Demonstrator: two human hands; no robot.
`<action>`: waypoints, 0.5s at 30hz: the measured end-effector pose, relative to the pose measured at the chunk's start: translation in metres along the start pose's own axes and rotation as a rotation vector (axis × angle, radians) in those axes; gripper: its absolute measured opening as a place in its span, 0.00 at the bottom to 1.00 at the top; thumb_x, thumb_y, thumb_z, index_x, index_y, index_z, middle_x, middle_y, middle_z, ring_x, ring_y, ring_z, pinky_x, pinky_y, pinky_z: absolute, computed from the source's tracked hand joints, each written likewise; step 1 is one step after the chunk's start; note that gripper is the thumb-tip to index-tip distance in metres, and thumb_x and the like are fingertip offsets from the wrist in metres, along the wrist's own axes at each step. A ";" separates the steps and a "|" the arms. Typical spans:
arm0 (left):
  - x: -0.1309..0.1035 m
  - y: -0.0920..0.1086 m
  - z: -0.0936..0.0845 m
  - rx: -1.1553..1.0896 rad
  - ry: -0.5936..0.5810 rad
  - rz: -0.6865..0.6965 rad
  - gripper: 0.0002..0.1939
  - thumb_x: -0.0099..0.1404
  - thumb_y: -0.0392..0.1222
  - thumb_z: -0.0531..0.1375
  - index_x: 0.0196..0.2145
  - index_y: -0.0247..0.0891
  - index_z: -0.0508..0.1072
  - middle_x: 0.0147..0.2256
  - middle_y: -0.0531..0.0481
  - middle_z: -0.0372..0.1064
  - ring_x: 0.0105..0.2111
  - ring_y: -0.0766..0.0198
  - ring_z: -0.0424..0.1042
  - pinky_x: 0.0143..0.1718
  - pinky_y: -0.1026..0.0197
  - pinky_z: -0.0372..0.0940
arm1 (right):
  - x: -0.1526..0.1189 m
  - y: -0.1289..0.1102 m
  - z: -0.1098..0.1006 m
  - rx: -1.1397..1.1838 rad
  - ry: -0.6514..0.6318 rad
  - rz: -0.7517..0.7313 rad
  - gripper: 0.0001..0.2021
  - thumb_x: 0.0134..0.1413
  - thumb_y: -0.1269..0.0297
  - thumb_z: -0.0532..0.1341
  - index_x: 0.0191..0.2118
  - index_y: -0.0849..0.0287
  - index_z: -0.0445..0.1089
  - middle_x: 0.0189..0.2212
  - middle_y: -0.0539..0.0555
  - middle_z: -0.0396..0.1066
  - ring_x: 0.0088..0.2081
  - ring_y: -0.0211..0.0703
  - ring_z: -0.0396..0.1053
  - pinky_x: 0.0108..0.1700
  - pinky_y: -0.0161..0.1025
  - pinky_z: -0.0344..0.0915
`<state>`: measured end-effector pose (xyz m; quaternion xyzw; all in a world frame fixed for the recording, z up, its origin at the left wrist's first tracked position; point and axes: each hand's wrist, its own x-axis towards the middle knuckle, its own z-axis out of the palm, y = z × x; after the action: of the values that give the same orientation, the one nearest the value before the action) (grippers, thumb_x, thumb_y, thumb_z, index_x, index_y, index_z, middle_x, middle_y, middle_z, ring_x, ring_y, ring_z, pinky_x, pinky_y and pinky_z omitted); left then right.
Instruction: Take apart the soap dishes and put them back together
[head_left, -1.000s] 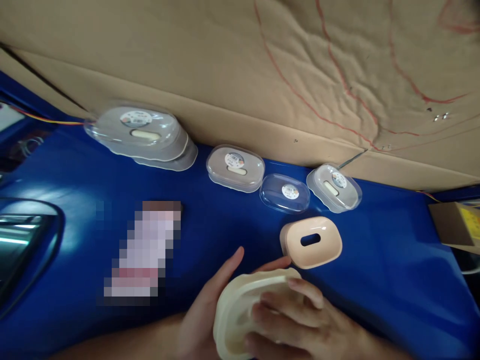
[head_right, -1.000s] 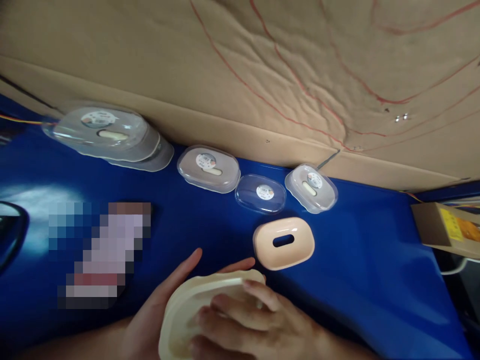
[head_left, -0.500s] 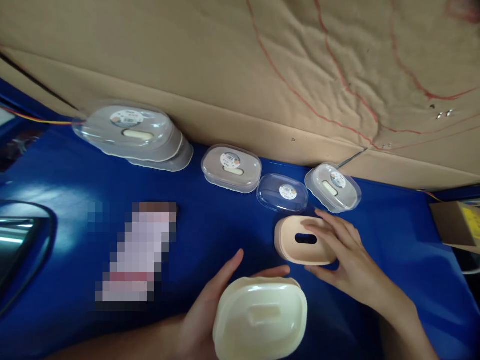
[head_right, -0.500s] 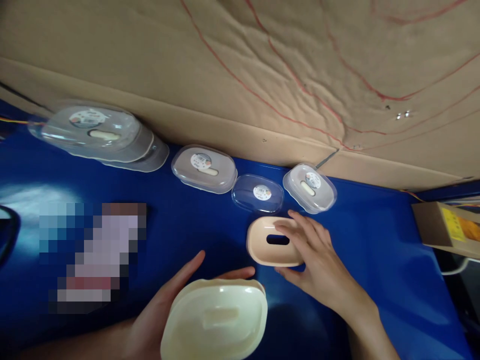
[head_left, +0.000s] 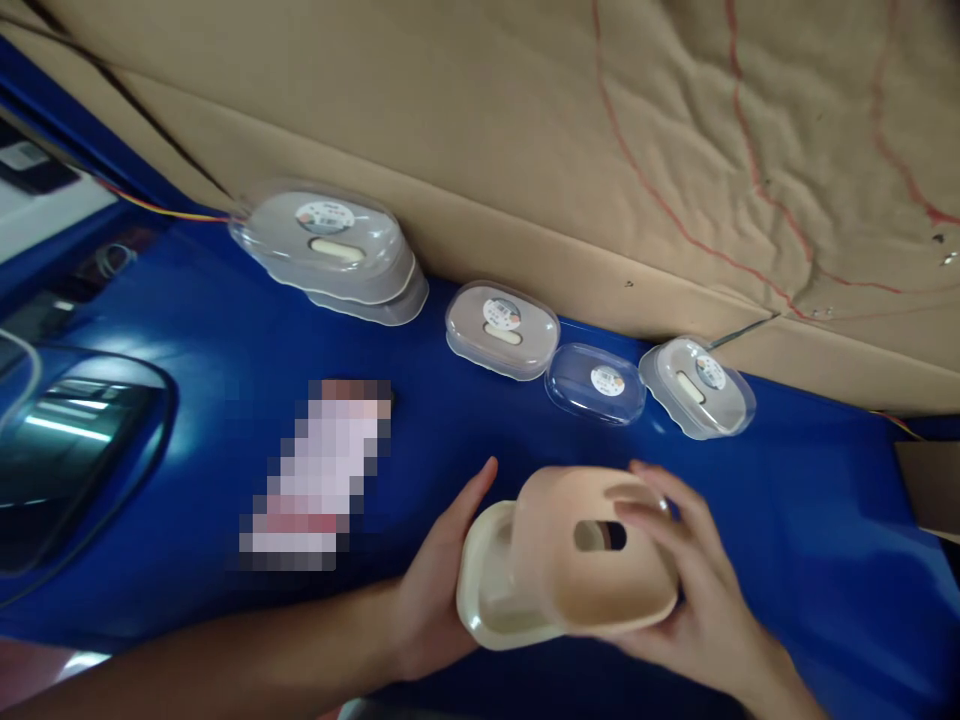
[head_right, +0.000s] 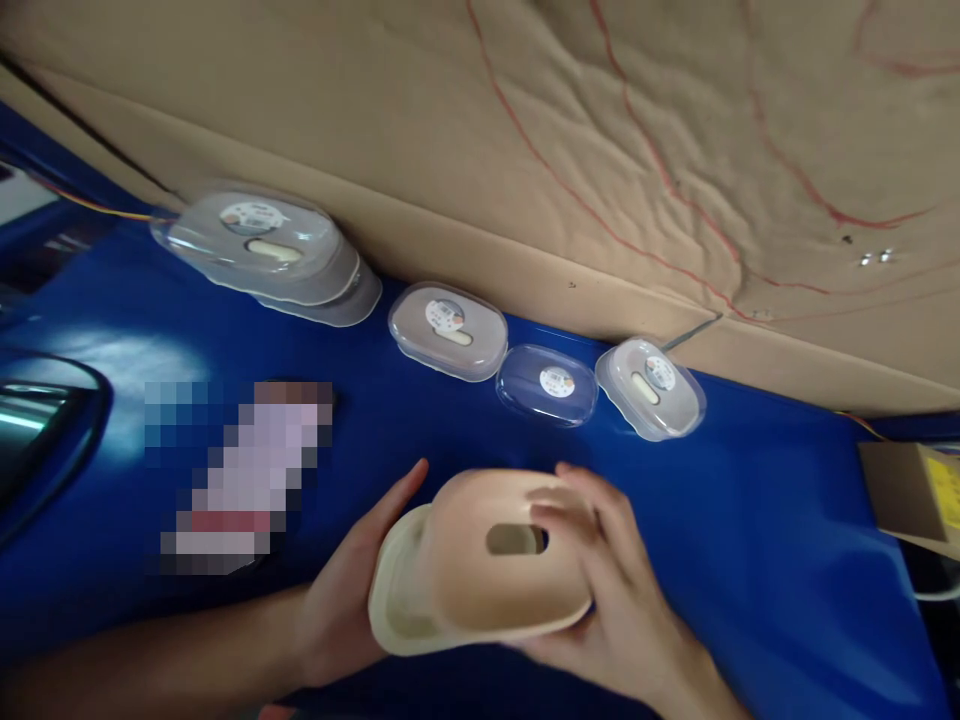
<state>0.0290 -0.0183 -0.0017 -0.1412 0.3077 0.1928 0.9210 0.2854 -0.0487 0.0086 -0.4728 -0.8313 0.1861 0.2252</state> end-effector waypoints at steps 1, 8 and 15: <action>0.000 0.001 0.000 -0.004 -0.009 0.019 0.40 0.71 0.70 0.53 0.58 0.30 0.78 0.46 0.38 0.84 0.54 0.44 0.79 0.58 0.51 0.67 | -0.001 -0.006 0.006 -0.011 -0.028 -0.023 0.38 0.55 0.48 0.73 0.66 0.52 0.61 0.65 0.66 0.58 0.66 0.68 0.62 0.61 0.59 0.69; 0.001 0.004 -0.001 -0.008 -0.102 0.100 0.39 0.72 0.68 0.53 0.65 0.35 0.72 0.58 0.39 0.77 0.61 0.43 0.73 0.65 0.47 0.61 | 0.000 -0.017 0.038 -0.064 -0.034 -0.110 0.38 0.58 0.46 0.70 0.68 0.55 0.60 0.66 0.66 0.58 0.64 0.65 0.64 0.60 0.57 0.68; -0.001 0.006 0.000 0.027 -0.128 0.116 0.40 0.71 0.68 0.54 0.66 0.34 0.71 0.59 0.38 0.77 0.63 0.42 0.71 0.66 0.46 0.60 | -0.001 -0.015 0.043 -0.091 0.065 -0.149 0.34 0.62 0.43 0.66 0.66 0.56 0.61 0.67 0.67 0.55 0.65 0.66 0.60 0.62 0.59 0.66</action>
<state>0.0255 -0.0133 -0.0016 -0.0982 0.2584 0.2505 0.9278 0.2515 -0.0611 -0.0198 -0.4250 -0.8641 0.1153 0.2438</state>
